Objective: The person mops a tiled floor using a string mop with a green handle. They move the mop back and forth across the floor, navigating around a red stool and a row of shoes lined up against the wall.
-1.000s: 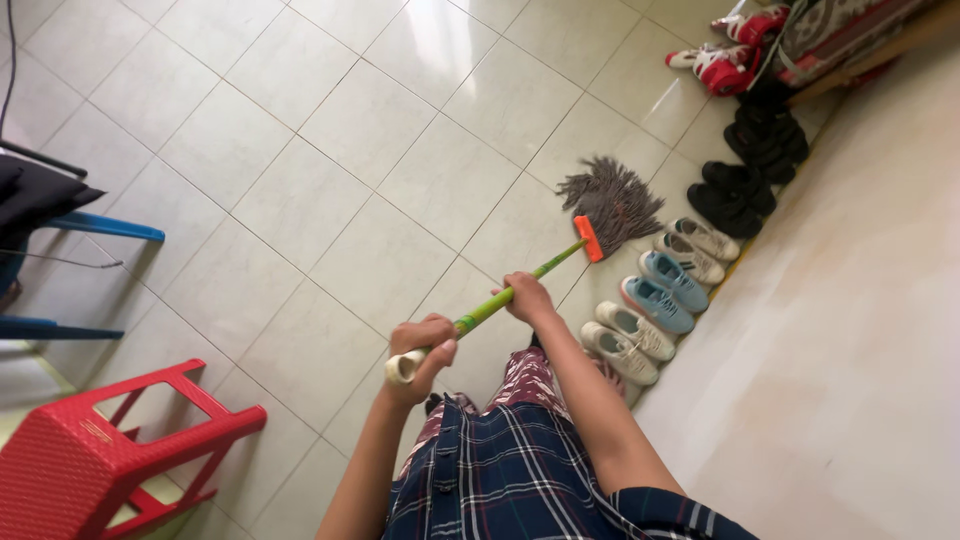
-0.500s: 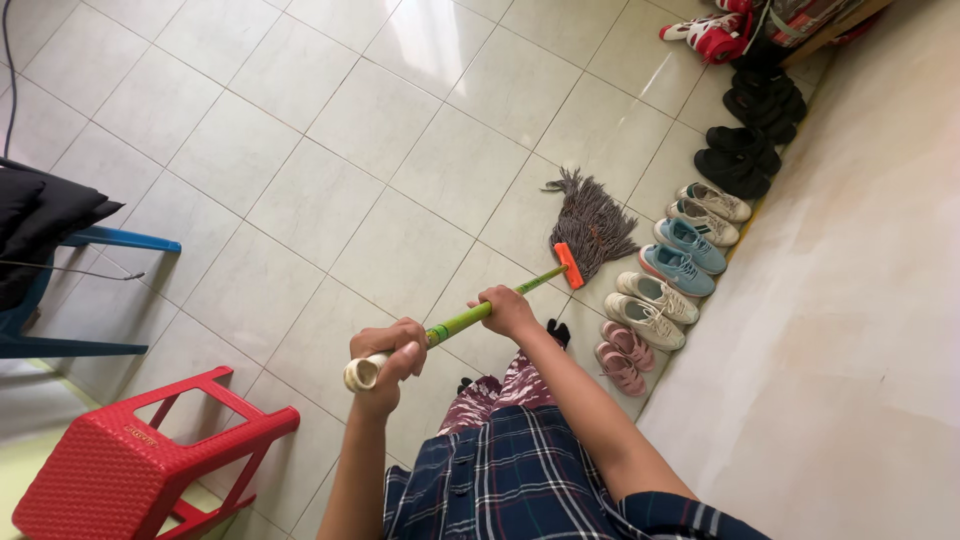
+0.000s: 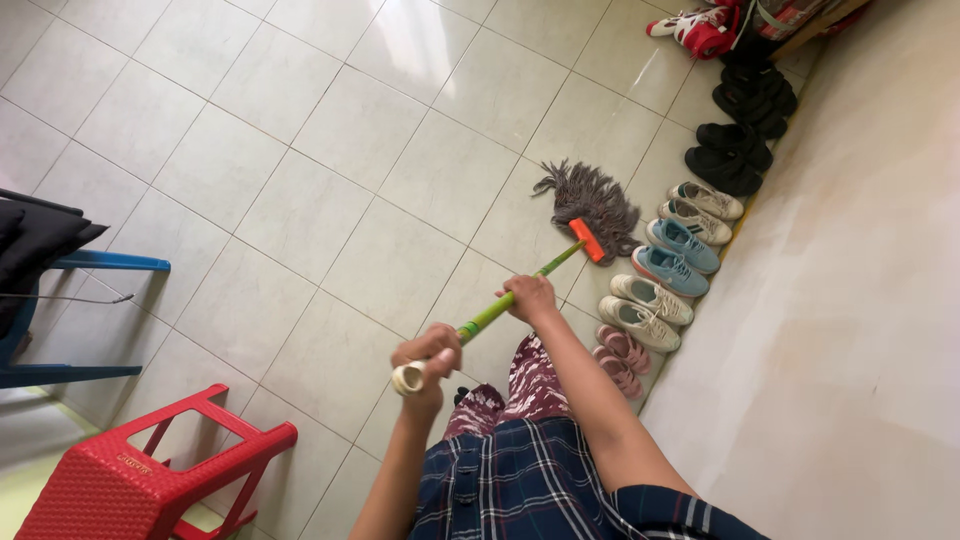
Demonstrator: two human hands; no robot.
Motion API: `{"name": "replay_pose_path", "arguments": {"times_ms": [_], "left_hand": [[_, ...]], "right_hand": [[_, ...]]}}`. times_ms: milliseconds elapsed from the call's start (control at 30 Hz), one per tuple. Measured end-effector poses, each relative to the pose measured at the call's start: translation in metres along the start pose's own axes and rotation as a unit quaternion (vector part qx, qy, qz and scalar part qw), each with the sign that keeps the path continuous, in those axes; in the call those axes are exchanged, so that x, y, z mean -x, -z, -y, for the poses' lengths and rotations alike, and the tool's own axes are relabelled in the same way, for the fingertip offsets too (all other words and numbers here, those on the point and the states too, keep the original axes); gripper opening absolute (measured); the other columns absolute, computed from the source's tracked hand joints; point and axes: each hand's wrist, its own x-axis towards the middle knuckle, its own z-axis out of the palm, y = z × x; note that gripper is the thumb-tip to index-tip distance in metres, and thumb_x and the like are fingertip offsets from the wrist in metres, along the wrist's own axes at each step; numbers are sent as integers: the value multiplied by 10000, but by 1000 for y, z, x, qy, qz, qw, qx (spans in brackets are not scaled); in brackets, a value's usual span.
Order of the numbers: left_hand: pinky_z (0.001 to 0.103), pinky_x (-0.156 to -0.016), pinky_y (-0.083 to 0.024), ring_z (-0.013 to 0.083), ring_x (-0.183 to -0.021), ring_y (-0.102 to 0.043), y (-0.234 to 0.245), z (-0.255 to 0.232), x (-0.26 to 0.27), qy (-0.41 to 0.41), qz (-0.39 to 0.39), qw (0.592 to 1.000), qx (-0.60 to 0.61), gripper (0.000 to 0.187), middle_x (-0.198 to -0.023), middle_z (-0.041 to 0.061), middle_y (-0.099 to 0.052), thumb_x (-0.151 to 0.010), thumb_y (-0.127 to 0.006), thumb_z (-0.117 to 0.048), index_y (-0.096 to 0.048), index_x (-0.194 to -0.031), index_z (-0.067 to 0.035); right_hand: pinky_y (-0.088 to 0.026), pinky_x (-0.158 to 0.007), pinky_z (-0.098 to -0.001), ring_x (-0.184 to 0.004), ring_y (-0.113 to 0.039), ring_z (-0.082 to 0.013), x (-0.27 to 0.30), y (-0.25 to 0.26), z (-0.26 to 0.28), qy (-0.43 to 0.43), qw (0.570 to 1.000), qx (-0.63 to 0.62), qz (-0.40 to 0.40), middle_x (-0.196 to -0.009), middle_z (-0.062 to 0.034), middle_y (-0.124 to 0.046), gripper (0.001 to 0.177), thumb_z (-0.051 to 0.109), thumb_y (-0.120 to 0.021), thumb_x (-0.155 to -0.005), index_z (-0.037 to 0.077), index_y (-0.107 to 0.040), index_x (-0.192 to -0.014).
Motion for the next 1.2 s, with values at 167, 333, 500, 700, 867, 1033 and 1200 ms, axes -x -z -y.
{"name": "replay_pose_path", "arguments": {"times_ms": [167, 333, 500, 700, 867, 1033, 1200], "left_hand": [[420, -908, -555, 215, -701, -631, -46, 44, -22, 16, 80, 995, -53, 295, -690, 89, -623, -911, -587, -183, -512, -664, -40], [421, -899, -559, 260, -797, -667, -99, 81, -62, 43, 120, 990, -62, 204, -753, 113, -633, -912, -639, -71, -560, -735, -9], [396, -883, -560, 260, -829, -689, -143, 105, -115, 59, 127, 987, -80, 193, -795, 115, -671, -910, -638, -52, -555, -738, -24], [401, -930, -560, 276, -836, -684, -167, 121, -168, 46, 124, 987, -86, 149, -814, 119, -691, -905, -638, -37, -580, -768, -19], [389, -826, -557, 269, -744, -643, -155, 121, -184, 81, 115, 986, -92, 151, -752, 118, -670, -870, -620, -41, -566, -730, -25], [388, -770, -533, 273, -761, -641, -137, 106, -175, 72, 107, 985, -111, 154, -729, 117, -660, -857, -604, -54, -569, -710, -19], [380, -799, -539, 253, -708, -644, -92, 81, -154, 54, 105, 985, -123, 193, -679, 96, -644, -859, -588, -50, -536, -674, -36]], "right_hand": [[-541, -862, -471, -966, -692, -271, -30, 3, -94, -38, 996, 22, 82, -950, -43, -717, 314, 485, -659, -918, 190, -743, -854], [-555, -809, -458, -1051, -658, -219, -64, 20, -175, -7, 993, 79, 84, -970, -14, -687, 274, 466, -679, -888, 200, -742, -867], [-554, -821, -463, -1117, -627, -195, -108, 51, -233, -22, 986, 123, 114, -1025, 18, -693, 278, 484, -672, -904, 213, -737, -910], [-563, -826, -483, -1203, -583, -260, -146, 71, -271, -21, 994, 74, 74, -1065, -18, -688, 294, 479, -666, -894, 191, -721, -916], [-558, -881, -452, -1164, -608, -251, -160, 72, -263, -45, 991, 29, 120, -1072, -36, -685, 318, 470, -673, -925, 154, -705, -914], [-557, -882, -445, -1102, -627, -262, -154, 62, -241, -12, 995, 1, 100, -1032, -71, -687, 304, 439, -703, -913, 138, -707, -878], [-549, -882, -453, -1090, -620, -297, -143, 40, -189, 34, 997, -20, 61, -983, -90, -692, 310, 424, -726, -896, 119, -717, -847]]}}
